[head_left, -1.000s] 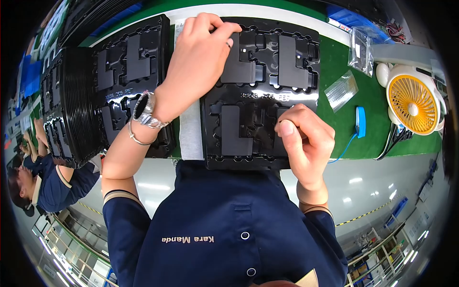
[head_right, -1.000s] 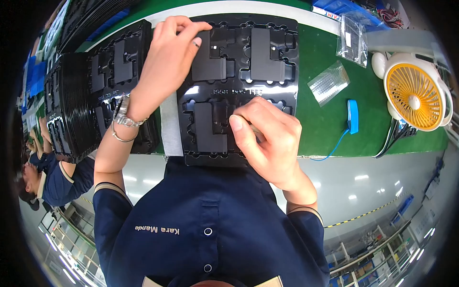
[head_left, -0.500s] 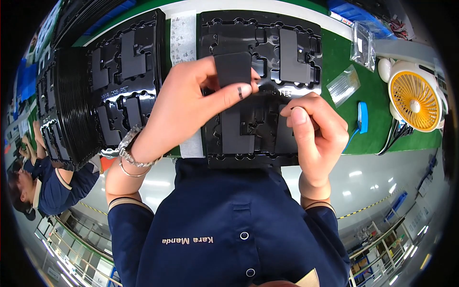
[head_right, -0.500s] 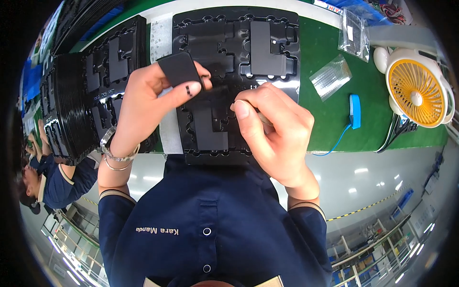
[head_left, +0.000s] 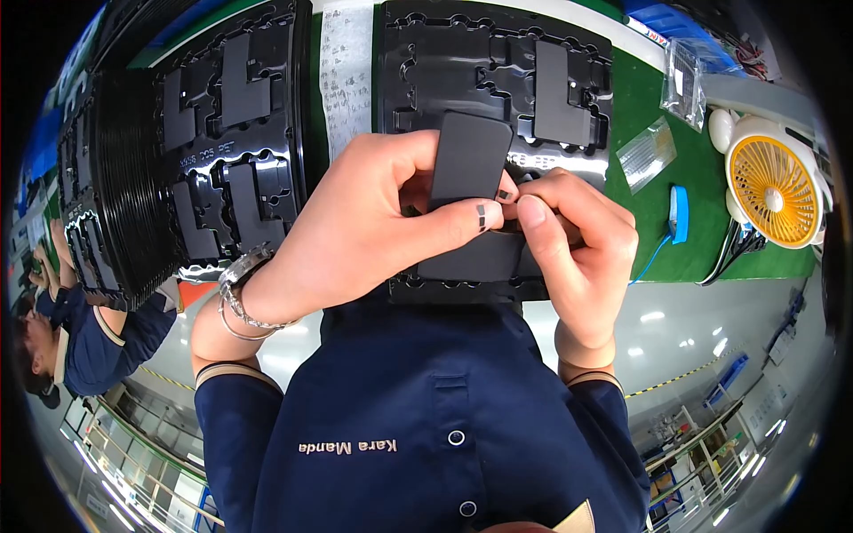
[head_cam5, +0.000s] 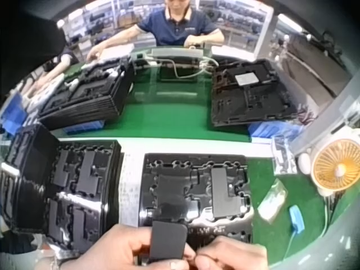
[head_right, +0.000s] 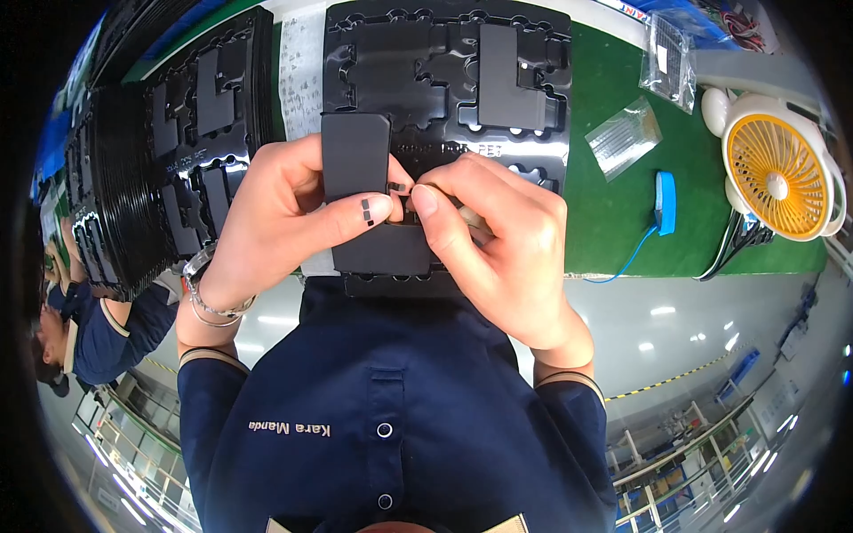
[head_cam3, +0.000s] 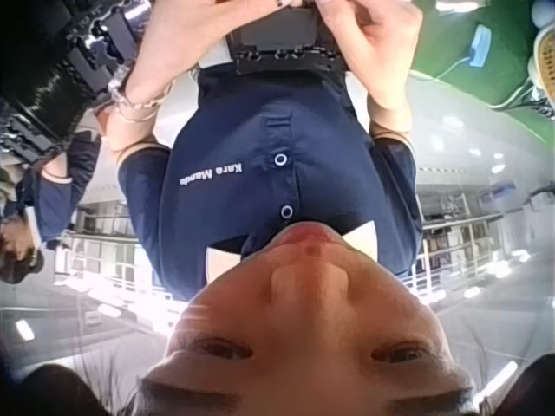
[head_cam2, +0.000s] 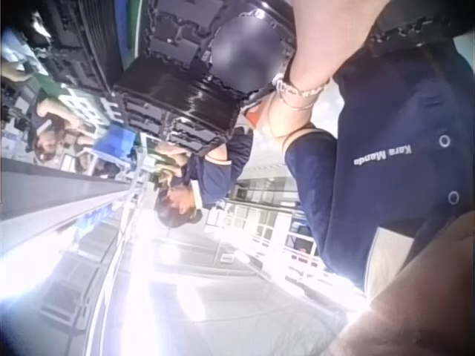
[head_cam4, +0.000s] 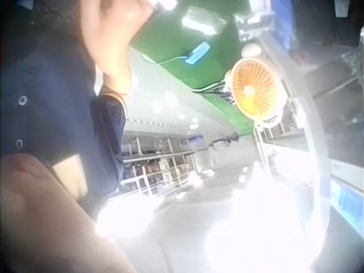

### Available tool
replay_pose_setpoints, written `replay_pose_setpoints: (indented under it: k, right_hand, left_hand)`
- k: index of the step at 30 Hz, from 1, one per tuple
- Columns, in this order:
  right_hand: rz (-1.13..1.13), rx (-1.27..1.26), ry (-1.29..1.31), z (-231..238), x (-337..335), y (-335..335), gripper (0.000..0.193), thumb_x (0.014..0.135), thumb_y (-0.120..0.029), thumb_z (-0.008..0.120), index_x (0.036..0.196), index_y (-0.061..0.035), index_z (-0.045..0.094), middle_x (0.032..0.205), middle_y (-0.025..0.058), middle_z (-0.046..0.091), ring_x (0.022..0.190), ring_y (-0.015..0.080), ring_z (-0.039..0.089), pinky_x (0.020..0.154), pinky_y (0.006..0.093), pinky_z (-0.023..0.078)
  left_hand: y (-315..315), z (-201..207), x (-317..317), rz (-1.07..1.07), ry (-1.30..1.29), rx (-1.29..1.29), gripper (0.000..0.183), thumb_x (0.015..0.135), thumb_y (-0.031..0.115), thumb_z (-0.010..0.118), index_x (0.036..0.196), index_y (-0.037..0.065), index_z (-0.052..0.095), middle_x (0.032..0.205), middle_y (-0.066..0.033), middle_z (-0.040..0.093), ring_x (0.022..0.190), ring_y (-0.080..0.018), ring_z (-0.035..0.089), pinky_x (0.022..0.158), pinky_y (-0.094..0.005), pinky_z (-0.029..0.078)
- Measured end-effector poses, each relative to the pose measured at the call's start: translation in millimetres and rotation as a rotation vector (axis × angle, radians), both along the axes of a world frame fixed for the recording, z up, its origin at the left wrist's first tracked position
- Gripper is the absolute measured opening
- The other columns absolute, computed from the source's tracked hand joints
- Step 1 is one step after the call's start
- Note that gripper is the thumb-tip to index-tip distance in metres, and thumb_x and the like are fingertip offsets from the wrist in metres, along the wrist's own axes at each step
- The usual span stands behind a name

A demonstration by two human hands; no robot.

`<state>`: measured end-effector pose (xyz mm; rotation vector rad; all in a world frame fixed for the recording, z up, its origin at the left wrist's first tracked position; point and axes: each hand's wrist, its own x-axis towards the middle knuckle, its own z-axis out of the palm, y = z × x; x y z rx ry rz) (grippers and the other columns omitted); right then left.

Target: The person assembles small electronic components into plastic trays by hand.

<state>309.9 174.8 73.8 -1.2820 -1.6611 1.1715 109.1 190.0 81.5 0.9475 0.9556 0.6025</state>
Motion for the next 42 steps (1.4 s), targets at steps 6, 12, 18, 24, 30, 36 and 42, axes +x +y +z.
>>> replay_pose_setpoints:
  k: [6,12,18,24,30,36,42]
  right_hand:
    - [0.023,-0.010,-0.025,2.6,-0.8,0.9,0.005,0.085,-0.001,0.064,0.081,0.0019,0.064,0.063,0.0061,0.055,0.051,0.0132,0.047,0.047,0.0278,0.035]
    - [0.038,0.002,-0.038,1.3,-0.6,1.4,0.006,0.086,-0.001,0.065,0.080,0.0018,0.064,0.064,0.0063,0.055,0.051,0.0132,0.047,0.047,0.0278,0.035]
    - [0.031,0.003,-0.050,2.4,-1.1,1.0,0.006,0.085,-0.001,0.065,0.080,0.0018,0.064,0.064,0.0069,0.056,0.051,0.0139,0.049,0.047,0.0279,0.037]
    - [0.032,0.014,-0.064,1.3,-1.5,1.6,0.006,0.085,0.000,0.064,0.080,0.0019,0.064,0.064,0.0071,0.057,0.052,0.0143,0.050,0.047,0.0281,0.037]
    - [-0.011,0.006,-0.139,-0.6,-3.2,1.1,0.009,0.084,-0.005,0.069,0.080,0.0012,0.064,0.063,0.0065,0.057,0.050,0.0136,0.050,0.047,0.0278,0.038]
    - [-0.071,-0.073,-0.207,-2.1,4.1,2.7,0.015,0.085,-0.012,0.072,0.081,0.0002,0.064,0.065,0.0034,0.058,0.051,0.0080,0.048,0.047,0.0237,0.036]
    - [-0.066,-0.160,0.180,-9.9,6.2,2.0,0.010,0.090,-0.010,0.066,0.089,0.0003,0.065,0.074,-0.0015,0.059,0.058,0.0018,0.046,0.050,0.0190,0.033]
  left_hand:
    - [-1.1,2.5,-0.3,-0.047,0.093,0.047,0.017,0.088,0.003,0.066,0.104,-0.003,0.064,0.097,-0.0067,0.068,0.091,-0.0102,0.064,0.083,-0.0251,0.051]
    - [-1.3,3.3,0.3,-0.076,0.179,0.075,0.018,0.088,0.002,0.065,0.106,-0.003,0.064,0.095,-0.0060,0.069,0.092,-0.0095,0.063,0.084,-0.0250,0.050]
    - [-1.5,1.7,0.2,-0.088,0.196,0.080,0.020,0.089,0.003,0.065,0.107,-0.003,0.063,0.096,-0.0056,0.068,0.092,-0.0090,0.063,0.084,-0.0253,0.050]
    - [-2.0,2.3,0.2,-0.094,0.227,0.096,0.020,0.088,0.003,0.065,0.107,-0.003,0.063,0.096,-0.0048,0.068,0.091,-0.0083,0.063,0.083,-0.0247,0.050]
    - [-3.8,-1.0,0.0,-0.085,0.251,0.125,0.019,0.089,0.003,0.065,0.107,-0.003,0.064,0.095,-0.0055,0.069,0.091,-0.0089,0.064,0.081,-0.0240,0.051]
    - [-1.7,-3.5,-2.0,-0.029,0.089,0.010,0.019,0.090,0.005,0.064,0.108,-0.002,0.063,0.096,-0.0056,0.068,0.090,-0.0106,0.065,0.081,-0.0242,0.051]
    - [-2.5,-4.6,1.3,0.053,-0.124,-0.042,0.029,0.090,0.007,0.066,0.116,0.000,0.056,0.093,-0.0040,0.065,0.088,-0.0110,0.064,0.082,-0.0260,0.050]
